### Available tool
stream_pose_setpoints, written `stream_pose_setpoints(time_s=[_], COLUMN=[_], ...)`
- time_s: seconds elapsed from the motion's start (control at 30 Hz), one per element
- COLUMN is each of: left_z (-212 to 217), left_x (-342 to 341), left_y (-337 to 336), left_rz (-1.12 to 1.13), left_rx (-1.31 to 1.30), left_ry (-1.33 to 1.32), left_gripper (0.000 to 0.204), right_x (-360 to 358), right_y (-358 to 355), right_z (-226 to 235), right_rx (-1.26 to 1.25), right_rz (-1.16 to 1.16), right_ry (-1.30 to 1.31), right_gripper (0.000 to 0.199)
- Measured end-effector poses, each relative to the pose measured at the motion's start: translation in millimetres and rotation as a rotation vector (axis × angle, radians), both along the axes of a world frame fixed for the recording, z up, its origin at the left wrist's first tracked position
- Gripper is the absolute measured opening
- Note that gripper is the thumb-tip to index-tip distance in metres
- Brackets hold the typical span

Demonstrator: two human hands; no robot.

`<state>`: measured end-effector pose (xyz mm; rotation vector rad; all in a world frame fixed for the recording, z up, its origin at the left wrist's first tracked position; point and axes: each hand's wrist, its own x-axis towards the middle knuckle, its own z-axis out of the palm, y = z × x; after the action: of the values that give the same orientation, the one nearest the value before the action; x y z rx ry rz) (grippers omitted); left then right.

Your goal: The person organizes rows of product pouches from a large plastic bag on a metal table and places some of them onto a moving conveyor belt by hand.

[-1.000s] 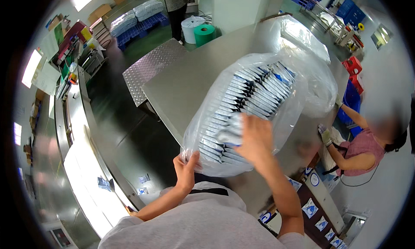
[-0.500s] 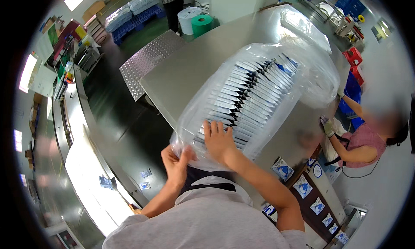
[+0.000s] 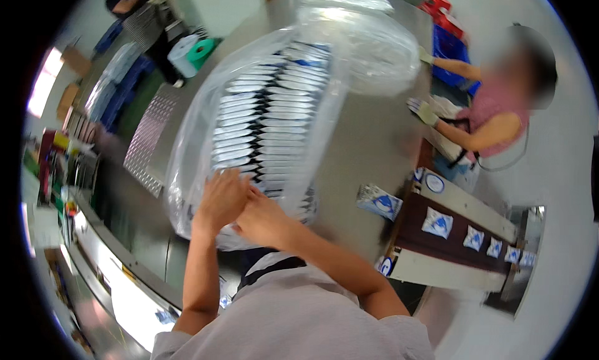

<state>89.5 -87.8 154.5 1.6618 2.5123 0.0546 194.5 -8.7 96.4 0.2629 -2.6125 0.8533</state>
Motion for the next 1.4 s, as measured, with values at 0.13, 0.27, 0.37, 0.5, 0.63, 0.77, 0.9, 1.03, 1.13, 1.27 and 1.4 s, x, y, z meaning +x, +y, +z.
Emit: stream_pose_setpoints(time_s=[0.13, 0.27, 0.37, 0.5, 0.63, 0.77, 0.9, 1.03, 1.13, 1.27, 1.4], left_z=[-25.8, -20.0, -18.0, -18.0, 0.7, -8.7, -7.8, -15.3, -10.8, -12.7, -9.6], left_x=[1.3, 21.6, 26.6, 25.4, 32.4, 29.2, 29.9, 28.8, 29.4, 31.8, 33.2], left_y=[-22.4, -12.6, -7.1, -15.1, -0.9, -8.1, -12.1, -20.3, -13.7, -19.2, -13.2], left_rz=[0.006, 0.151, 0.171, 0.180, 0.304, 0.278, 0.250, 0.227, 0.224, 0.245, 0.256], left_rx=[-0.114, 0.038, -0.005, -0.075, -0.225, -0.184, -0.161, -0.102, -0.098, -0.075, -0.041], left_ry=[-0.108, -0.188, -0.226, -0.030, -0.135, -0.208, -0.198, -0.198, -0.209, -0.180, -0.223], left_gripper=[0.028, 0.026, 0.028, 0.037, 0.042, 0.040, 0.039, 0.039, 0.039, 0.039, 0.038], right_x=[73.8, 159.3, 223.9, 260.2, 286.3, 343.9, 415.6, 484.2, 547.0, 532.4, 500.0], right_y=[45.4, 80.0, 67.4, 54.5, 108.7, 204.1, 272.2, 317.2, 335.1, 337.5, 343.6], right_z=[32.5, -62.7, -171.9, -172.4, -152.3, -114.6, -105.4, -115.4, -145.6, -147.7, -118.0], right_rx=[-0.344, -0.486, -0.183, -0.146, -0.350, -0.234, -0.229, 0.184, 0.380, 0.323, 0.354], right_rz=[-0.447, -0.885, -0.794, -0.675, -0.938, -1.094, -1.135, -1.175, -1.210, -1.142, -0.835], right_ry=[0.099, -0.110, -0.570, -0.732, -0.514, -0.307, -0.428, -0.827, -1.056, -1.273, -1.397], right_gripper=[0.013, 0.009, 0.010, 0.012, 0.014, 0.012, 0.019, 0.041, 0.050, 0.058, 0.057])
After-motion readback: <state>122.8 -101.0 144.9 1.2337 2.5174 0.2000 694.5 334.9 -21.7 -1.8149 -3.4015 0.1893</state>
